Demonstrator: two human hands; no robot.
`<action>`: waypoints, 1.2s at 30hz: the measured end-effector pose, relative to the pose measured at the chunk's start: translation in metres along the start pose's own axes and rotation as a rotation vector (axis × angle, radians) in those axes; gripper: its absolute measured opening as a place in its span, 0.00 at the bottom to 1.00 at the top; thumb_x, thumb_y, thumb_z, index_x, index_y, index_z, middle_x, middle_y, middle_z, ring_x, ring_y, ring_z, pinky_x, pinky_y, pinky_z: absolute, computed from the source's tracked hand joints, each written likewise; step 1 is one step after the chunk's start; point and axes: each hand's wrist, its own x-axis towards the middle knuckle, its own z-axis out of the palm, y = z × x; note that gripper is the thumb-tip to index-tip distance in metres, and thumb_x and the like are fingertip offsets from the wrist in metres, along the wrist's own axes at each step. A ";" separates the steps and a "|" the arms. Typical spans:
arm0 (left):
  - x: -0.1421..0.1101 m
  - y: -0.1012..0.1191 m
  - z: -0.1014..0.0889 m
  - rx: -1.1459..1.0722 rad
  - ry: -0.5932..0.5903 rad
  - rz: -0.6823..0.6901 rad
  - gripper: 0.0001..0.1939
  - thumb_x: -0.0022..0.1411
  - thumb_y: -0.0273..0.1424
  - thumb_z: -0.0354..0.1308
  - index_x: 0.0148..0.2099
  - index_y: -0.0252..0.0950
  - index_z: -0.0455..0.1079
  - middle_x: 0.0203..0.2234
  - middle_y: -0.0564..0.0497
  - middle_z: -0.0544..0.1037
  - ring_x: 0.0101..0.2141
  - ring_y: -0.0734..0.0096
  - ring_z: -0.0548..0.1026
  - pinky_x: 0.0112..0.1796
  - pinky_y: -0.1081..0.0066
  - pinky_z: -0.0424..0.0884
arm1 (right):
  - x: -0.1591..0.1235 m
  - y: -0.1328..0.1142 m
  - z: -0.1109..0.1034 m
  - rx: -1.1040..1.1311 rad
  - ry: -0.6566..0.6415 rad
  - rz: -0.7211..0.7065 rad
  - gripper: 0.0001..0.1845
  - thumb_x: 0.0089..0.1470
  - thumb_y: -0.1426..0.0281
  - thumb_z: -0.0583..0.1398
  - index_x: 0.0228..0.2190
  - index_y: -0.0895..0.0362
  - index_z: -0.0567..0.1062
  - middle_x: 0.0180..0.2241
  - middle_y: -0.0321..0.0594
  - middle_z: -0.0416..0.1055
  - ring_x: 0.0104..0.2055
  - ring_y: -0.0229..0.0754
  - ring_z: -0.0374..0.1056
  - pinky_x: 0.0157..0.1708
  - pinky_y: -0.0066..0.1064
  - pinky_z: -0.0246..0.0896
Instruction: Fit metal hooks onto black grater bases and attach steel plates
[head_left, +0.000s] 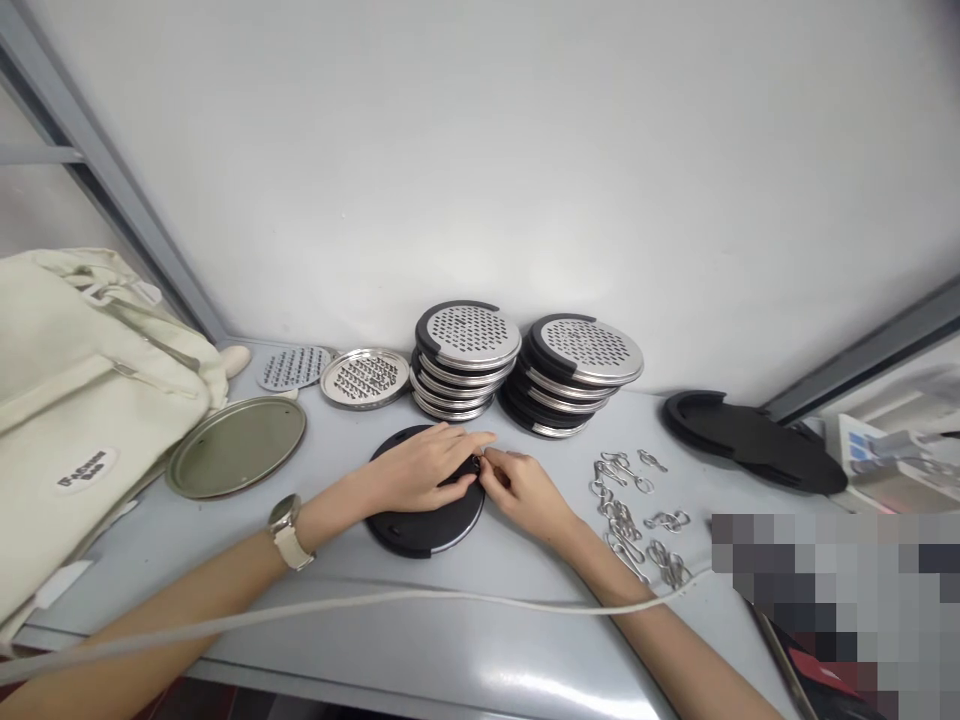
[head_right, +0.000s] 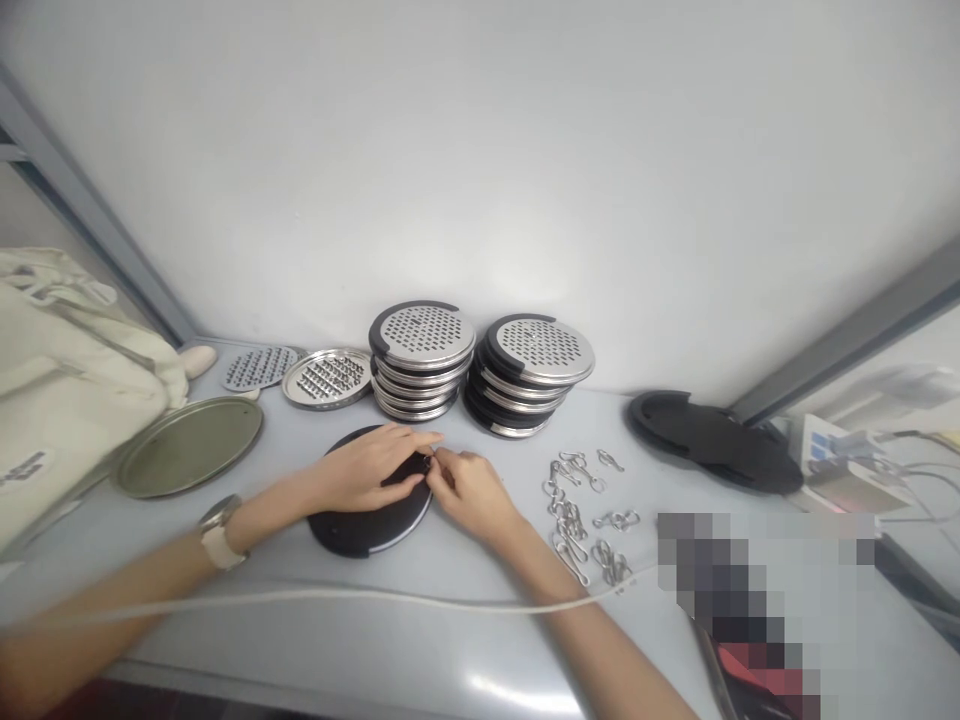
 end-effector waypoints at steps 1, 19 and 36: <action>0.000 0.000 0.000 0.004 -0.001 0.004 0.22 0.65 0.29 0.49 0.60 0.32 0.54 0.44 0.41 0.72 0.45 0.58 0.70 0.46 0.60 0.67 | 0.000 0.000 0.000 -0.005 0.003 0.002 0.13 0.60 0.70 0.49 0.25 0.56 0.66 0.21 0.34 0.65 0.23 0.36 0.59 0.25 0.26 0.50; -0.001 -0.001 0.001 0.041 -0.027 0.027 0.19 0.68 0.30 0.48 0.58 0.31 0.55 0.49 0.40 0.70 0.48 0.57 0.68 0.48 0.59 0.66 | -0.001 0.001 0.000 0.028 -0.012 -0.017 0.09 0.54 0.76 0.49 0.24 0.55 0.61 0.21 0.34 0.62 0.23 0.37 0.58 0.27 0.26 0.50; 0.000 0.000 0.001 0.026 -0.019 0.041 0.18 0.67 0.29 0.49 0.57 0.30 0.55 0.49 0.41 0.70 0.46 0.59 0.68 0.48 0.62 0.66 | 0.000 0.006 0.000 0.082 -0.029 -0.010 0.09 0.53 0.75 0.50 0.22 0.55 0.58 0.19 0.31 0.57 0.23 0.34 0.54 0.26 0.26 0.47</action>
